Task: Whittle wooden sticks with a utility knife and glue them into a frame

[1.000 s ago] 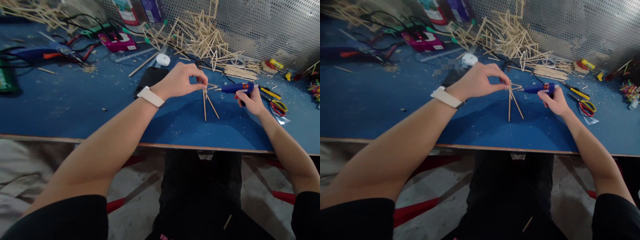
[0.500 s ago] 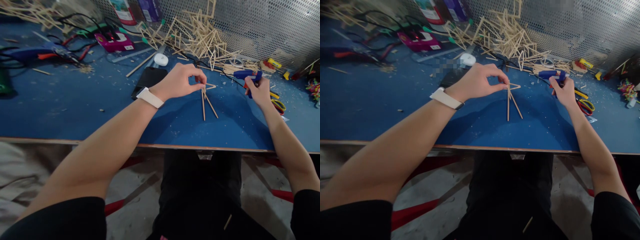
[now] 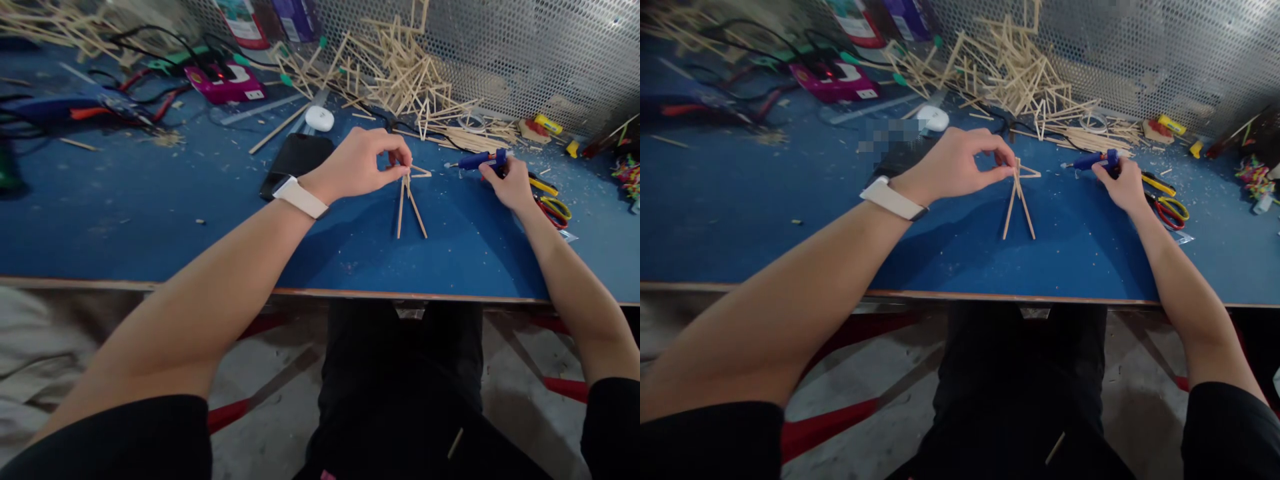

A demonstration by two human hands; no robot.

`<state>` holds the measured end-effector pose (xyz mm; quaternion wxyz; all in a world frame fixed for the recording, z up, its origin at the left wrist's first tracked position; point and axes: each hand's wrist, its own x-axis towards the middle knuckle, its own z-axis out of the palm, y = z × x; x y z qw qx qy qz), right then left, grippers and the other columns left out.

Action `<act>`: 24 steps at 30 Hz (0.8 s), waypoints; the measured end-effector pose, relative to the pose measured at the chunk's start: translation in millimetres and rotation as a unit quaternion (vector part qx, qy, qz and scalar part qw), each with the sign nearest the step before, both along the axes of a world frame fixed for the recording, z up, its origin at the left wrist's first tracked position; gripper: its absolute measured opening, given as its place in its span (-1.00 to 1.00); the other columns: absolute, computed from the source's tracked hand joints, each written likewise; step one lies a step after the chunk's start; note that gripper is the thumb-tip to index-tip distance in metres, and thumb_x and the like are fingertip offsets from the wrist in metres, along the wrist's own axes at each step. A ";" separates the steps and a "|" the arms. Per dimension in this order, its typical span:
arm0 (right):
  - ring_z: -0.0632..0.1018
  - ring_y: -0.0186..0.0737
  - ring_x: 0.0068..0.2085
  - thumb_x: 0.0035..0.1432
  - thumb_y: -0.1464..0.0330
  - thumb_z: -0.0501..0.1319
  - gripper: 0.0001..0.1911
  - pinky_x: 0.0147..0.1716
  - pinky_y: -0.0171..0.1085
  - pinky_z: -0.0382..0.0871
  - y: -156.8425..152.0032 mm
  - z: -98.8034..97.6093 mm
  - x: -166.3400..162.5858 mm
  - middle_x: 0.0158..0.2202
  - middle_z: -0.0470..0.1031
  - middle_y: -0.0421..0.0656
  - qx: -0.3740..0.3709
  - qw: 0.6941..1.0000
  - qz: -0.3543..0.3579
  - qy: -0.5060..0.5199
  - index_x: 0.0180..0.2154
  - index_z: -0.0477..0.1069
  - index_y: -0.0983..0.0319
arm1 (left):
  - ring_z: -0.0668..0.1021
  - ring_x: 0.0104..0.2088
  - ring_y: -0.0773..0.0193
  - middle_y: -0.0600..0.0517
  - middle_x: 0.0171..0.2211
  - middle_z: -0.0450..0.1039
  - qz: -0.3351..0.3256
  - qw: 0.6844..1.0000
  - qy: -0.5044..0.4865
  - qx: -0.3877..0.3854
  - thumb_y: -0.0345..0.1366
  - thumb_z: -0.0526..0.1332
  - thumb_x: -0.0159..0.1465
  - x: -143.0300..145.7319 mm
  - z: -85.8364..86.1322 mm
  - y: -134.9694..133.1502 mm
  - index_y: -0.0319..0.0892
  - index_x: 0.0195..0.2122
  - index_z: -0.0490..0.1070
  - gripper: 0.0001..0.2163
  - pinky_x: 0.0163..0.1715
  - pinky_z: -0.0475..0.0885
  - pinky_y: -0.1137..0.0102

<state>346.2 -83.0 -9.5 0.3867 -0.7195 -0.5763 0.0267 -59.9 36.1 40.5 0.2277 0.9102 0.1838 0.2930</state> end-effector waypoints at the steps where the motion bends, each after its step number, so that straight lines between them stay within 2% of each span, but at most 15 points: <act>1: 0.72 0.17 -0.16 0.36 -0.12 0.57 -0.53 0.09 0.28 0.74 -0.5 0.3 -0.2 -0.19 0.74 0.00 0.008 1.000 0.001 0.004 -0.08 0.66 0.12 | 0.81 0.02 -0.08 -0.14 -0.03 0.82 0.000 1.000 -0.001 -0.001 -0.03 0.45 0.54 0.0 -0.5 0.5 -0.03 -0.05 0.74 -0.79 0.31 0.73 -0.08; 7: 0.77 0.22 -0.06 0.27 -0.23 0.64 -0.38 0.23 0.36 0.73 0.5 -2.3 1.6 -0.10 0.78 0.01 0.041 0.998 0.029 0.036 0.01 0.64 0.09 | 0.79 0.02 -0.09 -0.14 -0.05 0.82 -0.005 1.000 -0.010 0.003 0.03 0.47 0.53 0.9 -1.4 0.7 -0.01 -0.06 0.75 -0.77 0.28 0.74 -0.06; 13: 0.76 0.24 0.00 0.27 -0.34 0.59 -0.30 0.26 0.36 0.72 6.8 -7.8 0.4 -0.10 0.75 0.02 0.057 0.997 0.011 0.042 0.00 0.64 0.10 | 0.78 0.01 -0.10 -0.14 -0.06 0.82 -0.004 1.000 -0.009 0.002 0.06 0.46 0.54 2.4 1.2 -3.6 -0.01 -0.05 0.75 -0.73 0.28 0.72 -0.08; 18: 0.76 0.31 0.04 0.32 -0.28 0.58 -0.33 0.32 0.43 0.67 5.8 -6.4 -1.3 -0.07 0.74 0.06 0.047 0.999 0.014 0.015 0.04 0.65 0.13 | 0.78 0.01 -0.10 -0.14 -0.06 0.81 -0.002 1.000 -0.004 0.004 0.06 0.46 0.55 2.9 1.1 -4.5 -0.01 -0.05 0.74 -0.74 0.30 0.71 -0.10; 24: 0.76 0.31 0.05 0.38 -0.20 0.57 -0.41 0.31 0.41 0.67 4.9 -7.5 -2.4 -0.07 0.73 0.05 0.049 0.999 0.011 -0.003 0.08 0.64 0.13 | 0.77 0.00 -0.06 -0.14 -0.05 0.81 -0.004 1.000 -0.001 0.012 0.04 0.43 0.57 3.7 0.5 -5.5 -0.05 -0.04 0.74 -0.73 0.28 0.71 -0.05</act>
